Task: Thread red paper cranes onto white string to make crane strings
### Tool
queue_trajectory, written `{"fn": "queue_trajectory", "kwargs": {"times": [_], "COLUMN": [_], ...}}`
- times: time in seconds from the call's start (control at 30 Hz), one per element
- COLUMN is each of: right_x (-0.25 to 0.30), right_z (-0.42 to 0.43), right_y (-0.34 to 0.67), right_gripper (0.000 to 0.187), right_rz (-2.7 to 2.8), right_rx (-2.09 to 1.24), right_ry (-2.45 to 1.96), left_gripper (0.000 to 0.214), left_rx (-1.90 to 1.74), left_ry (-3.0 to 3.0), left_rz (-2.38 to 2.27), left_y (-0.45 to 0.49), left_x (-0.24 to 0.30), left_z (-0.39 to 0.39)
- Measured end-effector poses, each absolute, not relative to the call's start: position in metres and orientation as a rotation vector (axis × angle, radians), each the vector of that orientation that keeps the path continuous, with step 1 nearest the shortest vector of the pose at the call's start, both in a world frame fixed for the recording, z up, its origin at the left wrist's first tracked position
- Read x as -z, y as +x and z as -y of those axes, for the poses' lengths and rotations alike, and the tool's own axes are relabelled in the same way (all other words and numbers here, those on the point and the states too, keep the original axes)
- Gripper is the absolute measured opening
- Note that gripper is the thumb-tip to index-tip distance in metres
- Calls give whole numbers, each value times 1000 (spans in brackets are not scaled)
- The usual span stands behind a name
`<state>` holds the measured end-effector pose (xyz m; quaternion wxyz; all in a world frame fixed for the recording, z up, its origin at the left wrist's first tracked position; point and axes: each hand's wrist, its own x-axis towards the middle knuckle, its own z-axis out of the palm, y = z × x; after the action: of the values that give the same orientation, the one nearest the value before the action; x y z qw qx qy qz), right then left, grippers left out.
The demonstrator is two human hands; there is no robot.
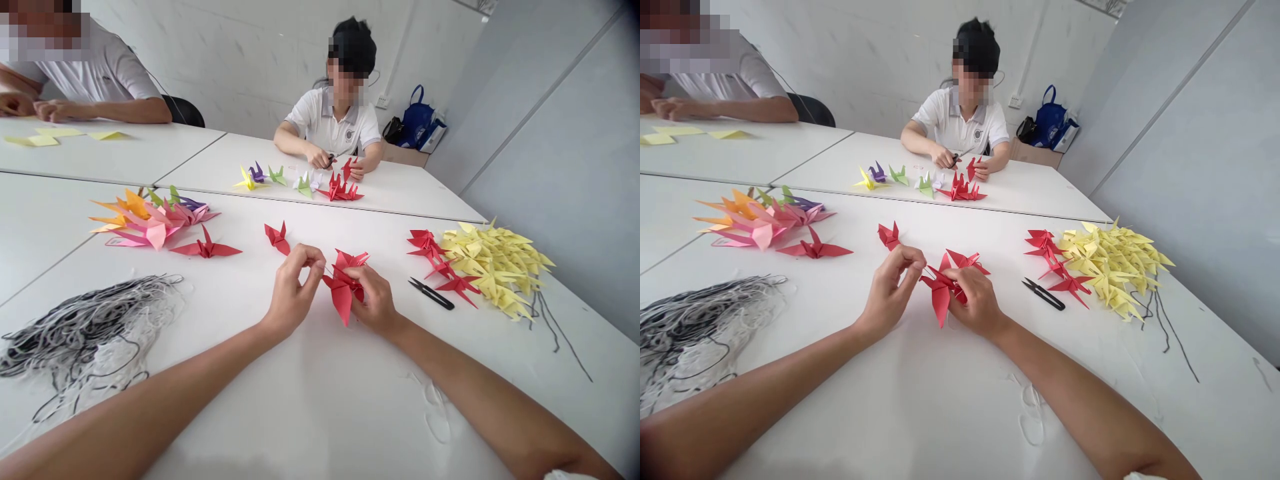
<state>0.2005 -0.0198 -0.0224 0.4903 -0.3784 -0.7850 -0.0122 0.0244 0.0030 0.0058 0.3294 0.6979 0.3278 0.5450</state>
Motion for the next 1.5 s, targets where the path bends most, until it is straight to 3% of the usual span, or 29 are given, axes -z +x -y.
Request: {"fn": "queue_trajectory", "kwargs": {"times": [0.33, 0.93, 1.1, 1.27, 1.5], "right_x": [28, 25, 23, 21, 16], "right_z": [12, 4, 3, 0, 13], "right_y": [204, 209, 214, 224, 208], "right_gripper": [24, 28, 44, 31, 37], "right_rz": [2018, 2153, 1914, 1521, 2238], "right_rx": [73, 129, 42, -5, 128], "right_ry": [-897, -1138, -1128, -1176, -790], "left_gripper": [18, 15, 16, 18, 26], "left_rx": [-1525, -1867, -1931, -1899, -1848], "left_ry": [1274, 1256, 1252, 1266, 1237], "left_rz": [-692, -373, -326, -361, -434], "left_y": [25, 12, 10, 12, 12], "left_x": [-38, -112, -123, -129, -134], "left_z": [3, 35, 46, 55, 59]}}
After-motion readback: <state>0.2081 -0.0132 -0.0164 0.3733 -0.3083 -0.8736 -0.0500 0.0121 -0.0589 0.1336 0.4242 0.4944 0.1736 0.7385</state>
